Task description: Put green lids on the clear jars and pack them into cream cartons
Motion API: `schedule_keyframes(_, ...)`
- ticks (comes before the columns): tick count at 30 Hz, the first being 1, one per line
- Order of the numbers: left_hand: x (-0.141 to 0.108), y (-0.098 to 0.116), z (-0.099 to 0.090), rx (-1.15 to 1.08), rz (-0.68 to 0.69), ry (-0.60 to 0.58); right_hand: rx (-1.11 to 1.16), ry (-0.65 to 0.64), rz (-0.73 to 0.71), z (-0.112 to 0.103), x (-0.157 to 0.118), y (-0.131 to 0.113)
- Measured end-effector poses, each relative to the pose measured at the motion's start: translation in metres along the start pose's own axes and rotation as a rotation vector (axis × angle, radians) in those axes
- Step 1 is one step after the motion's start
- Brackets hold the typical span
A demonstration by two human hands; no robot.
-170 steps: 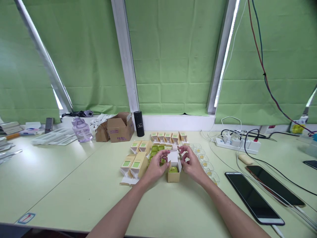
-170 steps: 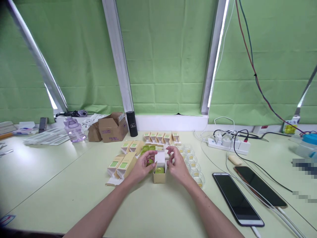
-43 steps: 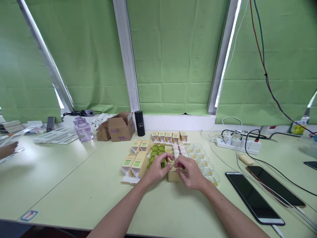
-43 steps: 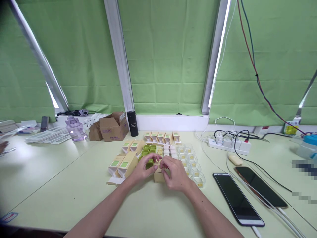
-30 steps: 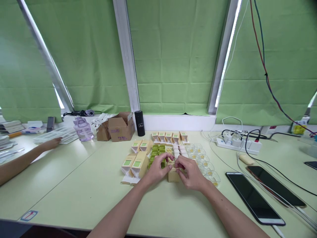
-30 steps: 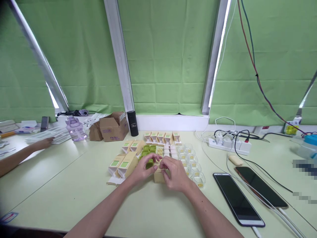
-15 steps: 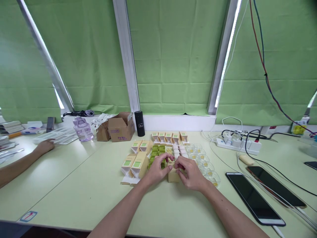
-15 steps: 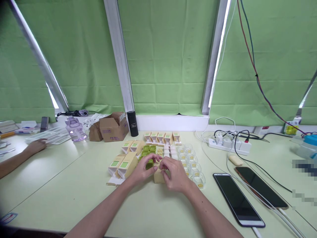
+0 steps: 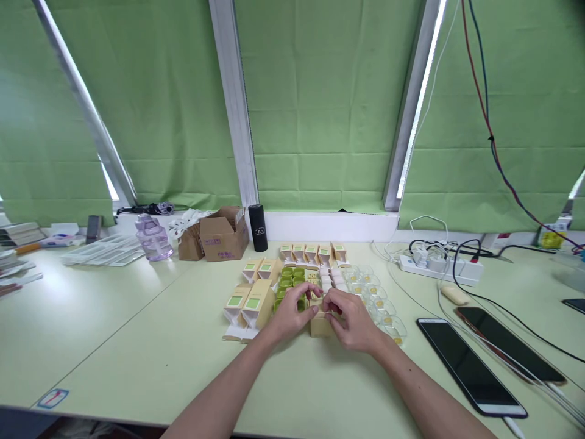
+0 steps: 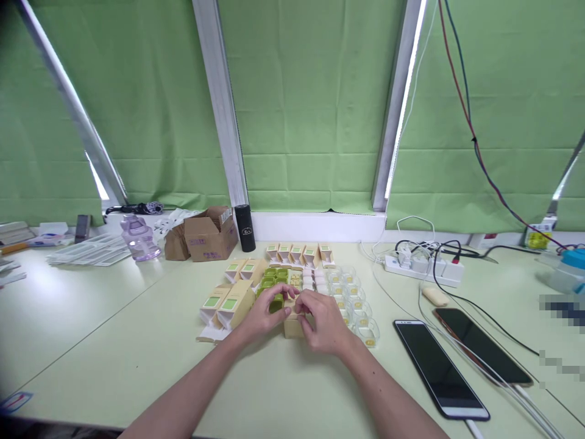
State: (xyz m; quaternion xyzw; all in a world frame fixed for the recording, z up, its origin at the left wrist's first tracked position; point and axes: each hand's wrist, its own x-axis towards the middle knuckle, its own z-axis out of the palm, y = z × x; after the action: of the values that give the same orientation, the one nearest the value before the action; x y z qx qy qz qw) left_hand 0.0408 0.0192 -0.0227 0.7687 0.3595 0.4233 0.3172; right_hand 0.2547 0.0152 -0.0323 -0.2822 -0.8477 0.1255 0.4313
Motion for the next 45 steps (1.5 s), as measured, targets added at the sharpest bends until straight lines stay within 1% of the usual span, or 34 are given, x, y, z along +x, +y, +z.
schedule_keyframes(20,0.000,0.005,0.001,0.019,-0.008,-0.016,-0.002,0.005,0.003,-0.002,0.001,-0.002)
schedule_keyframes(29,-0.001,0.000,0.002,0.091,0.000,-0.027,0.001,0.008,0.002,-0.001,0.000,0.000)
schedule_keyframes(36,-0.002,-0.002,0.003,0.144,-0.021,-0.042,0.006,-0.038,0.004,-0.002,0.000,0.001)
schedule_keyframes(40,-0.002,0.000,0.002,0.123,-0.020,-0.040,0.014,-0.093,0.017,-0.012,0.002,-0.001)
schedule_keyframes(45,0.000,0.005,0.001,0.066,-0.042,0.005,-0.052,-0.153,0.098,-0.023,0.004,0.000)
